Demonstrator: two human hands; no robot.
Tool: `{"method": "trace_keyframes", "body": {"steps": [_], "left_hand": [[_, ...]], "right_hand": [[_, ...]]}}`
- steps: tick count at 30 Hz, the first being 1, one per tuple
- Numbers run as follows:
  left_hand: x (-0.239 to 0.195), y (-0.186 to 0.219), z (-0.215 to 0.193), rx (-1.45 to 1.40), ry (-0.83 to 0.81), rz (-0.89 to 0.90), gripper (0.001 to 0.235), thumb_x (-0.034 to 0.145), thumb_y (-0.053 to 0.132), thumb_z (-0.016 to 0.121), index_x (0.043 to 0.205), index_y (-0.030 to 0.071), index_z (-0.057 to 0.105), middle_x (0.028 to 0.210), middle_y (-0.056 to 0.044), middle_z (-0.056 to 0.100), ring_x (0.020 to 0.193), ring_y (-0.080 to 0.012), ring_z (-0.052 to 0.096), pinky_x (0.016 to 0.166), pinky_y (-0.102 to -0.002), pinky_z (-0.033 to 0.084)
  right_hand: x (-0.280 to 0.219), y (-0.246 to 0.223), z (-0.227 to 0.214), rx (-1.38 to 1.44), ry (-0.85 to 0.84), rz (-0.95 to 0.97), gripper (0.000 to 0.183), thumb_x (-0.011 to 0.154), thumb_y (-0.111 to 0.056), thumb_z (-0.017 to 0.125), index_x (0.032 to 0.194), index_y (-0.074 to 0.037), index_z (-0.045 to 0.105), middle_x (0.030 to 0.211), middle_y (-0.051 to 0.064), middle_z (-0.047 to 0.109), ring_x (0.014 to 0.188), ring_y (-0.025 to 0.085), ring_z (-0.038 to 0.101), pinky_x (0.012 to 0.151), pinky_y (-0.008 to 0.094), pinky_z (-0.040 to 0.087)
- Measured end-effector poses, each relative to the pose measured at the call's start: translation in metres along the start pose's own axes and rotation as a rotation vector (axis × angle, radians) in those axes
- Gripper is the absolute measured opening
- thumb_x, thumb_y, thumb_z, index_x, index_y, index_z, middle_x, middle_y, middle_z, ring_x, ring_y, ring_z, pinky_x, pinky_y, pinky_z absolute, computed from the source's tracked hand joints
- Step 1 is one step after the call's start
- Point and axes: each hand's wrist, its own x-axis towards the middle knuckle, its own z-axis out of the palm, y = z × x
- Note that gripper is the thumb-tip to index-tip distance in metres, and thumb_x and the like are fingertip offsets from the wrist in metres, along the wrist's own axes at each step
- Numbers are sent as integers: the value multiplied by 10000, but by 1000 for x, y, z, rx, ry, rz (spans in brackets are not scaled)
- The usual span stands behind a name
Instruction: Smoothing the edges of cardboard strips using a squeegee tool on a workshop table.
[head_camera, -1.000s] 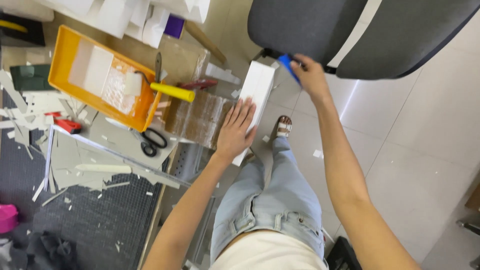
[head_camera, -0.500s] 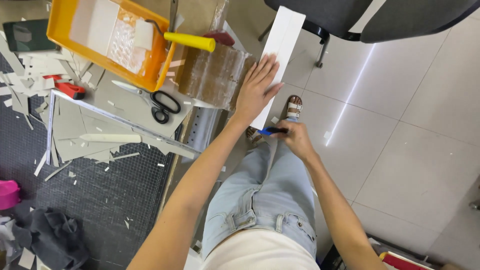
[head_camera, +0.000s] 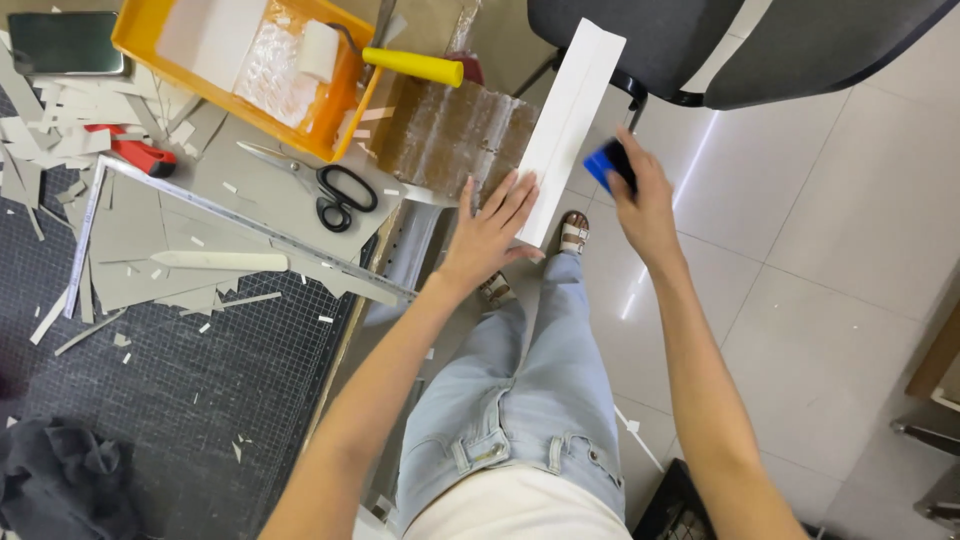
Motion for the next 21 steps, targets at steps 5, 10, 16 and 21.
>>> {"method": "trace_keyframes", "body": {"steps": [5,10,16,21], "left_hand": [[1,14,17,197,-45,-204,886,904,771,465,1579,213,327,1642,84,288,1522,-99,262,1171,-668,182],[0,19,12,-311,29,-387,1134,817,339,813,1643,108,71,1657,22,309,1526,-164,264,1189,-667,3],[3,20,7,-355,-5,-416,1189,804,429,794,1632,64,23,1669,-28,279,1525,-204,279,1193,-655,15],[3,19,9,-382,-27,-436,1195,790,371,809,1630,82,9,1664,-46,274,1527,-180,250,1200,-660,0]], "right_hand": [[52,-18,26,-502,240,-351,507,1050,-57,697,1491,-228,515,930,47,430,838,224,422,779,369,243],[-24,-7,59,-652,167,-449,386,1023,-246,595,1383,-383,607,907,-12,509,838,194,522,838,464,318],[4,-8,64,-722,281,-513,381,1061,-255,541,1429,-345,580,915,-20,495,831,169,484,813,381,277],[-42,-6,75,-704,200,-499,386,1043,-262,513,1406,-370,584,943,-14,522,838,170,498,841,407,287]]}}
